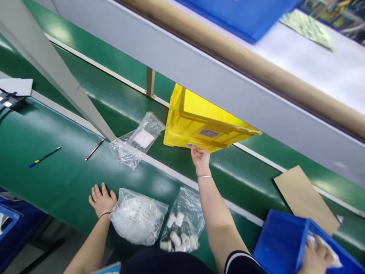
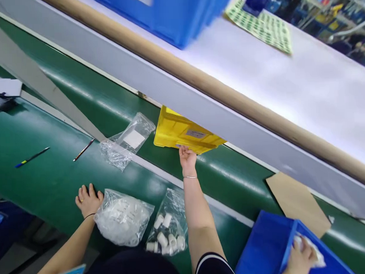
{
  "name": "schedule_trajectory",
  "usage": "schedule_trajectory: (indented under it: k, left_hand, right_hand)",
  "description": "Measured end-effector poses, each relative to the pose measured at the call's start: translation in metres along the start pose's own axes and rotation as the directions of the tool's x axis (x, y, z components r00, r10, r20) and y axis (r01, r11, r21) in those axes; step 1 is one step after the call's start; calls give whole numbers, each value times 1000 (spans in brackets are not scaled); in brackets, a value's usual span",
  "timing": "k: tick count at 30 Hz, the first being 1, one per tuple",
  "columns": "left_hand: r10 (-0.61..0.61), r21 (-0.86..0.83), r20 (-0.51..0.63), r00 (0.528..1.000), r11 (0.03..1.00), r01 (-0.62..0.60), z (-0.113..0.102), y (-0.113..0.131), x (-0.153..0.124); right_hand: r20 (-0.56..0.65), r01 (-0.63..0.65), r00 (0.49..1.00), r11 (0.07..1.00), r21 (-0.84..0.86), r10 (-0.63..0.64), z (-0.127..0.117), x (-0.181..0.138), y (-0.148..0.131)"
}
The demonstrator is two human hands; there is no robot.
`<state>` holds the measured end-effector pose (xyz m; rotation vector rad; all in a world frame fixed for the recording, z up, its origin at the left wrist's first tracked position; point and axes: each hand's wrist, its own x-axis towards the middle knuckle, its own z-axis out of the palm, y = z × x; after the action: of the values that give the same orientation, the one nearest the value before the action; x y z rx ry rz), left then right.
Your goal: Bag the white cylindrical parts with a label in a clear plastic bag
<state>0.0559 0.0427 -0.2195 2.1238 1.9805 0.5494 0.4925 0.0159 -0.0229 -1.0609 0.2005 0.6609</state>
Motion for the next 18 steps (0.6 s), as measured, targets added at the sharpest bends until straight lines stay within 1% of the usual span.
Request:
schedule_trajectory:
  k: [2, 3, 5, 7, 8, 9, 10, 11, 12, 13, 16, 17, 18]
  left_hand:
    - [-1, -42, 22, 1000, 999, 2, -2, 2, -1]
    - [-28, -96, 49, 998, 995, 32, -3, 4, 0]
    - [-154, -228, 124, 980, 957, 179, -11, 10, 7]
    - [-290, -313, 184, 939, 888, 336, -23, 21, 20]
    - [-322, -330, 186, 928, 870, 367, -31, 28, 28]
    - [-307, -334, 171, 936, 876, 348, -41, 36, 36]
    - [-238, -345, 143, 961, 898, 274, -51, 46, 45]
    - [-140, -375, 112, 984, 911, 172, -63, 56, 53]
    - [-39, -414, 75, 996, 908, 67, -76, 66, 60]
    - [44, -452, 40, 998, 892, -22, -90, 76, 67]
    - [184, -531, -60, 981, 826, -188, -139, 110, 76]
    - [252, -521, -106, 962, 809, -270, -157, 123, 75]
    - [359, -488, -160, 919, 781, -390, -174, 139, 72]
  right_hand:
    - [-22, -35, 999, 999, 37, 36, -26, -35, 1]
    - [-37, -56, 998, 997, 50, 58, -39, -53, 1]
    - [-49, -99, 994, 993, 65, 102, -62, -87, 4]
    - [3, -115, 993, 989, 93, 115, -80, -114, 7]
    - [42, -103, 994, 988, 117, 99, -87, -124, 9]
    - [79, -84, 994, 986, 146, 73, -92, -131, 10]
    - [102, -66, 994, 982, 176, 49, -97, -136, 11]
    - [109, -59, 993, 978, 202, 38, -101, -138, 11]
    - [99, -64, 994, 972, 225, 42, -104, -139, 12]
    - [80, -73, 995, 966, 248, 55, -107, -140, 13]
    - [52, -75, 997, 948, 308, 62, -113, -142, 13]
    - [62, -69, 997, 947, 313, 52, -116, -144, 12]
    - [79, -67, 996, 949, 308, 45, -118, -146, 10]
